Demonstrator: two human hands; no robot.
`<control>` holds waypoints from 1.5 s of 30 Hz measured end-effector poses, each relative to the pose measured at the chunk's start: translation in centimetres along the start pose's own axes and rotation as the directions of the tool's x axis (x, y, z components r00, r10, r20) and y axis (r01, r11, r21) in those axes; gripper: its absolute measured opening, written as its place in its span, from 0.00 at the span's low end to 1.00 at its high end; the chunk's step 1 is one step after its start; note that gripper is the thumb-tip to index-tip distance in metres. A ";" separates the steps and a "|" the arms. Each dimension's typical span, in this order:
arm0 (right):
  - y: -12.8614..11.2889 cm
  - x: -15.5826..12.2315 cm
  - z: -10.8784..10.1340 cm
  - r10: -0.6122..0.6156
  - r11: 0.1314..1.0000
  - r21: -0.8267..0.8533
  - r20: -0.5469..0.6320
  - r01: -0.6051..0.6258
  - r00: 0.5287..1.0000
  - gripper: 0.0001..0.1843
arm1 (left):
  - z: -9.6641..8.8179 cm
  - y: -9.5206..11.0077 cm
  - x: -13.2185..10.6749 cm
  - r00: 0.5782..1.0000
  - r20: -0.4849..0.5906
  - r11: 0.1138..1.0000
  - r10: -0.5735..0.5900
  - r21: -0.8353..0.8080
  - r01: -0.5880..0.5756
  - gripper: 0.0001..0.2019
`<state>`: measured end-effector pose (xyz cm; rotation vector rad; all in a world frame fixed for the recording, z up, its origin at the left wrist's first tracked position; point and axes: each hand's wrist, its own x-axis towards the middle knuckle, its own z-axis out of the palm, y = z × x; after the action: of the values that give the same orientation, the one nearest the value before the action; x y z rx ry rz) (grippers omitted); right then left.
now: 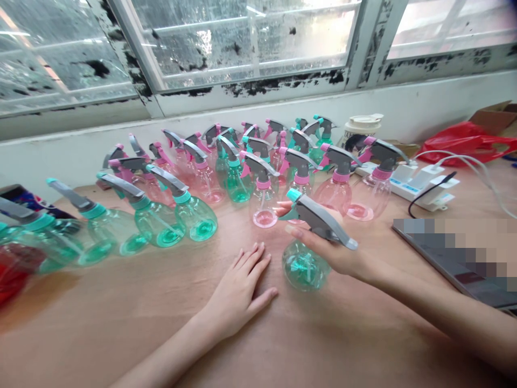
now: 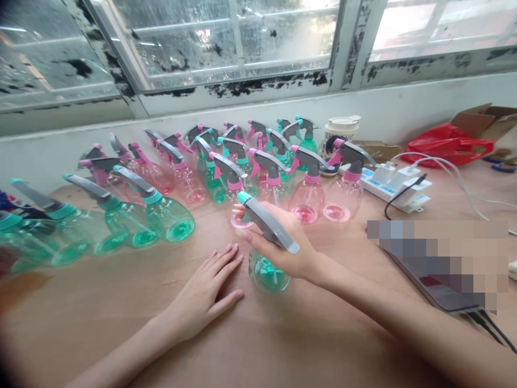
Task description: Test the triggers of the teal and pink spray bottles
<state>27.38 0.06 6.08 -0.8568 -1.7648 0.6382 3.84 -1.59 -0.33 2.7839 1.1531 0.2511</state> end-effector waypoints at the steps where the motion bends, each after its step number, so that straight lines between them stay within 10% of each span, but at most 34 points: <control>1: 0.0 0.0 0.0 -0.001 1.000 0.012 0.005 0.001 1.000 0.13 | 0.0 0.0 0.0 1.000 -0.003 1.000 0.000 -0.002 0.000 0.31; 9: -0.7 0.5 -0.1 -0.007 1.000 0.002 0.040 0.007 0.999 0.03 | 0.1 0.0 0.0 1.000 0.002 1.000 -0.001 0.001 0.001 0.31; 14: -1.3 0.7 -0.5 -0.053 0.997 -0.054 0.063 0.057 0.997 0.15 | -0.1 0.0 0.0 1.000 -0.005 1.000 -0.002 -0.009 0.002 0.30; 45: 0.2 0.0 -0.1 0.009 0.996 0.083 0.022 -0.011 1.000 0.14 | -0.1 0.0 0.1 1.000 0.002 1.000 -0.008 -0.017 0.008 0.30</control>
<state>27.47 0.20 6.00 -0.8048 -1.7411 0.7251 3.88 -1.56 -0.22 2.7640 1.1560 0.2563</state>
